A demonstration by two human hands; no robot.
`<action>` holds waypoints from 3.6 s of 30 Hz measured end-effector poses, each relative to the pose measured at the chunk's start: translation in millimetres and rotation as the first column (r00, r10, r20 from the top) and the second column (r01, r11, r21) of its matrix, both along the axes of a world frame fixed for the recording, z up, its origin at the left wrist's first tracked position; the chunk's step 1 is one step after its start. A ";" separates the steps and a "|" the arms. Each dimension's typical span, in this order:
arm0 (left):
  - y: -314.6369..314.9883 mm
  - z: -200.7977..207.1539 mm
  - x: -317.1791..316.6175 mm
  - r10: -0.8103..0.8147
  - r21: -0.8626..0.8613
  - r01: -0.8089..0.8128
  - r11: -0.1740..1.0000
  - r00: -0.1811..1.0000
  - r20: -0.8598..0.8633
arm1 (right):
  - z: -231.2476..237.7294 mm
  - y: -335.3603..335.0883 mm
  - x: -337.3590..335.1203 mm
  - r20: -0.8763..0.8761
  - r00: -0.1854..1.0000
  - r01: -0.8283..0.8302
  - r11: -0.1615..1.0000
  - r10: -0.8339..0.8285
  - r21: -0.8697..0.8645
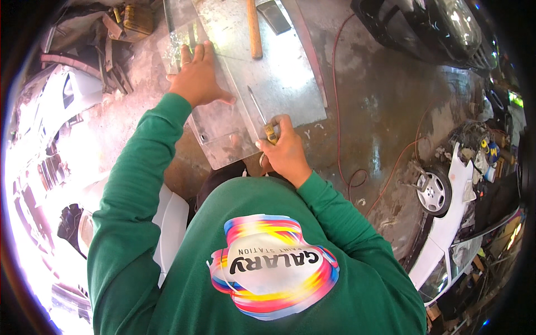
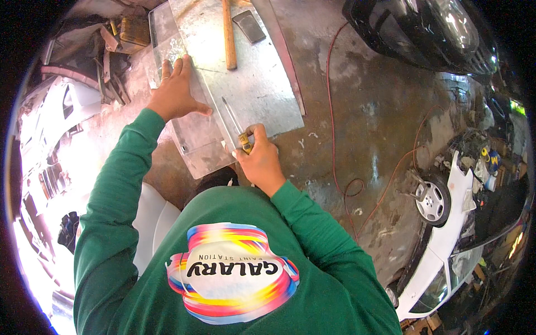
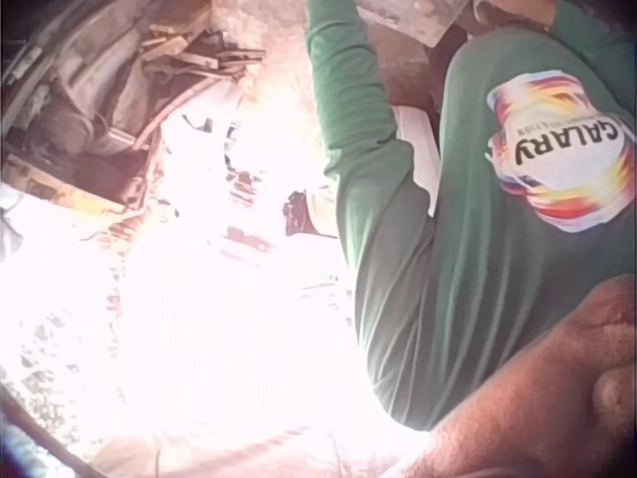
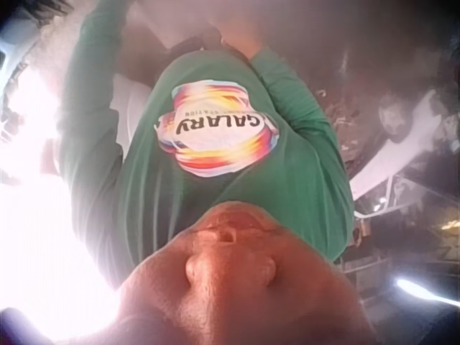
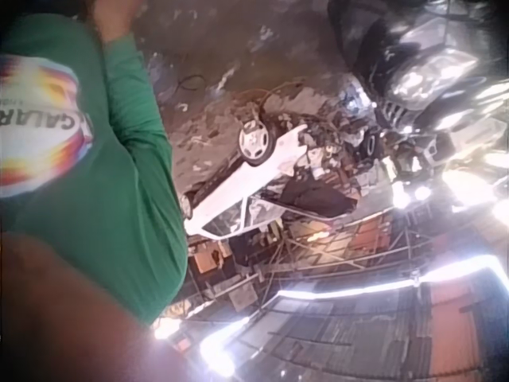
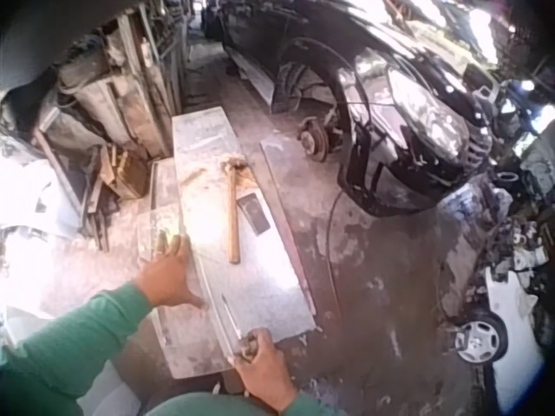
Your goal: Measure, mark, and hammer a metal sheet to shape it for car repair.
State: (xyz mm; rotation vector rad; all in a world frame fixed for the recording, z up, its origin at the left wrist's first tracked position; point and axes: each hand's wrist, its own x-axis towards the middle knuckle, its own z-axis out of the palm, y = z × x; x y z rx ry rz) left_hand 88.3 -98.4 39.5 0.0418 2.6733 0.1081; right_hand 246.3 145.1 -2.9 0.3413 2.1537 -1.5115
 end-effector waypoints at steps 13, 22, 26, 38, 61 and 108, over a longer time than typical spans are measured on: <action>0.2 2.1 -0.9 0.015 -0.007 -0.015 1.000 0.999 0.030 | -12.8 -1.2 4.0 -0.100 0.995 -0.030 0.999 0.029 -0.011; 3.7 16.9 -0.2 0.068 0.010 -0.069 0.998 0.993 0.092 | 13.1 -4.3 -1.6 -0.062 0.998 -0.014 0.998 0.018 0.064; 6.2 20.0 -2.8 0.068 -0.008 -0.067 0.998 0.992 0.105 | 11.8 -3.1 -2.0 -0.050 0.998 -0.020 0.997 0.024 0.076; 5.1 27.0 -4.0 0.086 -0.016 -0.084 0.996 0.986 0.146 | 91.3 -3.0 -63.6 -0.369 0.850 -0.281 0.916 0.376 0.287; 6.4 28.1 -5.0 0.097 -0.032 -0.094 0.995 0.985 0.140 | 123.4 -80.6 -234.7 -0.054 0.671 -0.529 0.529 0.739 0.663; 13.3 19.7 -1.1 0.082 -0.096 -0.070 0.993 0.989 0.126 | 136.0 7.8 -46.1 -0.039 0.694 -0.562 0.575 0.719 0.595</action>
